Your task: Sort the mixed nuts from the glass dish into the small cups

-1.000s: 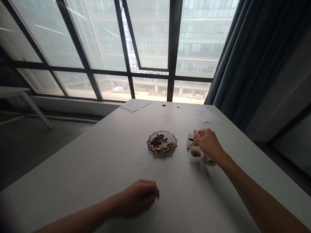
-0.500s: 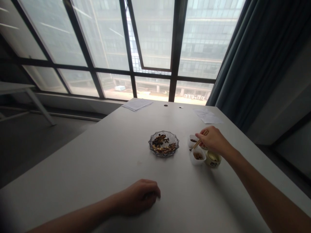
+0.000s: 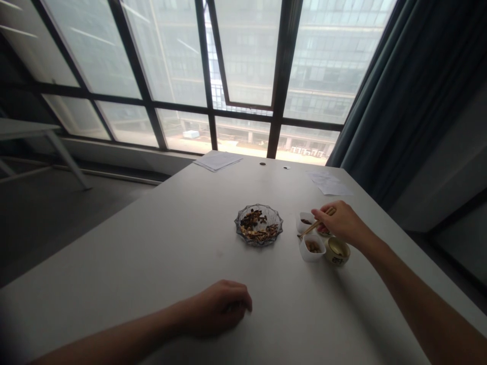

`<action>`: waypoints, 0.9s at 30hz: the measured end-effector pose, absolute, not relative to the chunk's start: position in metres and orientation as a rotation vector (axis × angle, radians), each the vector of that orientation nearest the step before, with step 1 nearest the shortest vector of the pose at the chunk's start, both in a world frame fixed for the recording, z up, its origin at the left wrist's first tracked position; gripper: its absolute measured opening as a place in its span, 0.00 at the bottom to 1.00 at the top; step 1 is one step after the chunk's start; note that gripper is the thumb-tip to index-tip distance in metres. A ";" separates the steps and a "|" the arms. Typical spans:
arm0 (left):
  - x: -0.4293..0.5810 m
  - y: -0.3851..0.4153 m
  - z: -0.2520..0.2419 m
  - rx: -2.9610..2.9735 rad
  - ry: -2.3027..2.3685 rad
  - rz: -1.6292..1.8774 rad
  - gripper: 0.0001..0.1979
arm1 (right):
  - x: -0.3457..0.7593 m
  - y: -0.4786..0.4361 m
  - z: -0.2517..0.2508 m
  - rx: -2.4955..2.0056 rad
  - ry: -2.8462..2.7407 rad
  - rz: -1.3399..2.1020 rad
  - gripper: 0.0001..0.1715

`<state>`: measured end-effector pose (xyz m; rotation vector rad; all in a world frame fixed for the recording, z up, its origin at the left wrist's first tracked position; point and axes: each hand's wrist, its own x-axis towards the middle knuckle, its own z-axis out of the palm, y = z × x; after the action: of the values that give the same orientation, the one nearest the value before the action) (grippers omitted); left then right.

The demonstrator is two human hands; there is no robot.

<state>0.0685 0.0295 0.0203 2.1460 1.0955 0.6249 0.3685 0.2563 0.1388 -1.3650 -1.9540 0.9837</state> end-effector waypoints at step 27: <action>0.068 0.029 0.020 2.165 1.104 0.623 0.14 | 0.364 0.237 0.128 -1.332 -1.909 0.593 0.29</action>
<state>0.0683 0.0293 0.0198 2.1645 1.1045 0.6228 0.3638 0.2374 0.1283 -1.3318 -1.9094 0.5930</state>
